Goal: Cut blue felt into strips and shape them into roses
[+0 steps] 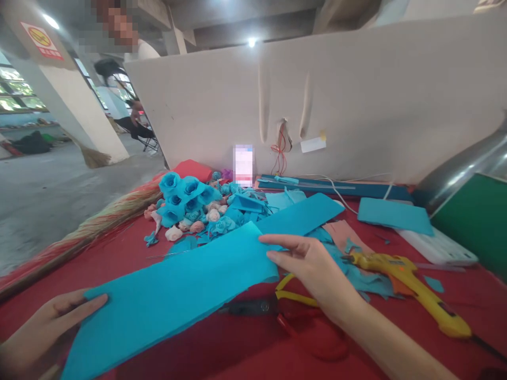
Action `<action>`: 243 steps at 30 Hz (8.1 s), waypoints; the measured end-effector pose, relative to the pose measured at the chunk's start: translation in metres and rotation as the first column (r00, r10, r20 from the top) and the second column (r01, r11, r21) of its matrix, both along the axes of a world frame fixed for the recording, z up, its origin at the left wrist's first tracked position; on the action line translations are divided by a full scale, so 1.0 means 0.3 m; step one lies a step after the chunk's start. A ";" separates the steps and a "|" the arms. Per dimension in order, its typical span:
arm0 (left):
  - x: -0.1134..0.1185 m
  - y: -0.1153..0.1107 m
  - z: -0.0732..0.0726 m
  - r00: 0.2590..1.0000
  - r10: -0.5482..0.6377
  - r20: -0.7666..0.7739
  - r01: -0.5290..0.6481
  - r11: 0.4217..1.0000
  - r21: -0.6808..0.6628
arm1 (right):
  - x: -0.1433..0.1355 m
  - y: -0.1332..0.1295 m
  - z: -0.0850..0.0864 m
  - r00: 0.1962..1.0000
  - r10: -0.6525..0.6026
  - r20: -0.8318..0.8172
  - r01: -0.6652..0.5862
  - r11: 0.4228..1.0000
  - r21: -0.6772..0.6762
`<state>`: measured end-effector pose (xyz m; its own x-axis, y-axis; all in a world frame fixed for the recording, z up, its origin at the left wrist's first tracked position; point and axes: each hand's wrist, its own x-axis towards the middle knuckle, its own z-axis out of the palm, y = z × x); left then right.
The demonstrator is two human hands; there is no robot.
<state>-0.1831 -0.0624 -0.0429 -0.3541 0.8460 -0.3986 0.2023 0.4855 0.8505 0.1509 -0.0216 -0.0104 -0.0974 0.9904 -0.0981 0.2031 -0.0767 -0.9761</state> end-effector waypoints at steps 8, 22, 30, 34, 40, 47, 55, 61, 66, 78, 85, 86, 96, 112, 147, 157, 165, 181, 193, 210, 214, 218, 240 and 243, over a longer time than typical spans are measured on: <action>-0.040 0.033 0.102 0.878 -0.199 -0.436 0.350 0.888 0.297 | -0.044 -0.002 -0.045 0.996 0.088 0.014 -0.087 0.995 -0.040; 0.448 0.357 0.238 0.125 -0.940 -0.316 0.990 0.137 -0.015 | -0.050 -0.006 -0.050 0.979 0.194 0.058 -0.195 0.981 0.004; 0.451 0.386 0.211 0.149 -0.923 -0.353 0.982 0.179 -0.052 | -0.042 0.003 -0.049 0.980 0.178 0.090 -0.180 0.983 0.017; 0.454 0.390 0.199 0.157 -0.913 -0.377 0.987 0.158 0.027 | -0.035 0.012 -0.051 0.985 0.154 0.081 -0.154 0.988 0.000; 0.455 0.397 0.182 0.188 -0.925 -0.331 0.979 0.149 0.138 | -0.026 0.010 -0.029 0.974 0.172 0.151 -0.174 0.985 0.003; 0.444 0.397 0.185 0.211 -0.903 -0.375 0.968 0.141 0.206 | -0.019 0.005 -0.011 0.957 0.238 0.165 -0.240 0.971 -0.008; 0.411 0.423 0.208 0.272 -0.892 -0.360 0.939 0.164 0.302 | 0.060 0.004 0.063 0.793 0.513 0.329 -0.489 0.858 -0.159; 0.430 0.438 0.213 0.237 -0.897 -0.374 0.932 0.101 0.348 | 0.045 0.005 0.070 0.904 0.227 0.362 -0.302 0.939 0.167; 0.445 0.410 0.237 0.196 -0.893 -0.406 0.939 0.052 0.340 | 0.016 -0.008 0.053 0.920 0.149 0.363 -0.246 0.939 0.238; 0.521 0.390 0.344 -0.248 -0.775 -0.582 0.899 -0.408 0.161 | 0.005 -0.043 0.079 0.907 0.171 0.386 -0.319 0.877 0.360; 0.509 0.430 0.364 -0.270 -0.691 -0.670 0.904 -0.421 0.071 | 0.020 -0.041 0.082 0.913 0.191 0.361 -0.315 0.893 0.322; 0.490 0.447 0.375 -0.261 -0.686 -0.680 0.915 -0.401 0.053 | 0.025 -0.039 0.083 0.912 0.191 0.363 -0.315 0.893 0.321; 0.513 0.421 0.375 -0.173 -0.699 -0.694 0.955 -0.291 0.055 | 0.032 -0.026 0.086 0.900 0.196 0.390 -0.325 0.897 0.300; 0.515 0.456 0.347 -0.170 -0.733 -0.659 0.955 -0.288 0.074 | 0.083 -0.047 0.146 0.816 0.119 0.565 -0.340 0.890 0.304; 0.504 0.362 0.013 -0.028 -0.985 0.169 0.936 0.033 0.351 | 0.152 -0.012 0.152 0.908 -0.045 0.417 -0.176 0.861 0.477; 0.469 0.280 0.093 0.263 -0.940 0.219 0.835 0.335 0.437 | 0.069 0.035 0.059 0.971 0.198 -0.135 -0.190 0.979 0.074; 0.496 0.252 0.021 0.211 -0.960 0.183 0.865 0.271 0.423 | 0.015 0.000 0.061 0.889 -0.224 -0.399 0.152 0.967 -0.204; 0.402 0.131 -0.044 0.189 -0.366 -0.911 0.940 -0.201 0.276 | 0.022 0.034 0.028 0.818 -0.241 -0.523 0.177 0.969 -0.170; 0.276 0.075 -0.051 0.068 -0.242 -0.968 0.891 -0.422 0.168 | -0.028 -0.027 -0.044 0.971 -0.197 0.134 0.135 0.919 0.370; 0.166 0.073 -0.081 -0.023 -0.414 -0.910 0.910 -0.386 0.153 | -0.182 -0.277 -0.212 0.248 0.047 0.968 -0.944 0.235 0.231; 0.156 0.078 -0.067 -0.038 -0.490 -0.871 0.901 -0.393 0.182 | -0.176 -0.280 -0.219 0.263 0.060 0.963 -0.938 0.251 0.240; 0.144 0.082 -0.058 -0.003 -0.536 -0.844 0.896 -0.376 0.235 | -0.173 -0.287 -0.222 0.309 0.090 0.947 -0.922 0.275 0.274; 0.136 0.089 -0.055 -0.029 -0.578 -0.816 0.908 -0.357 0.221 | -0.162 -0.286 -0.205 0.242 0.213 0.946 -0.946 0.269 0.182; 0.135 0.089 -0.056 -0.030 -0.578 -0.816 0.907 -0.359 0.221 | -0.167 -0.282 -0.202 0.239 0.224 0.945 -0.944 0.280 0.173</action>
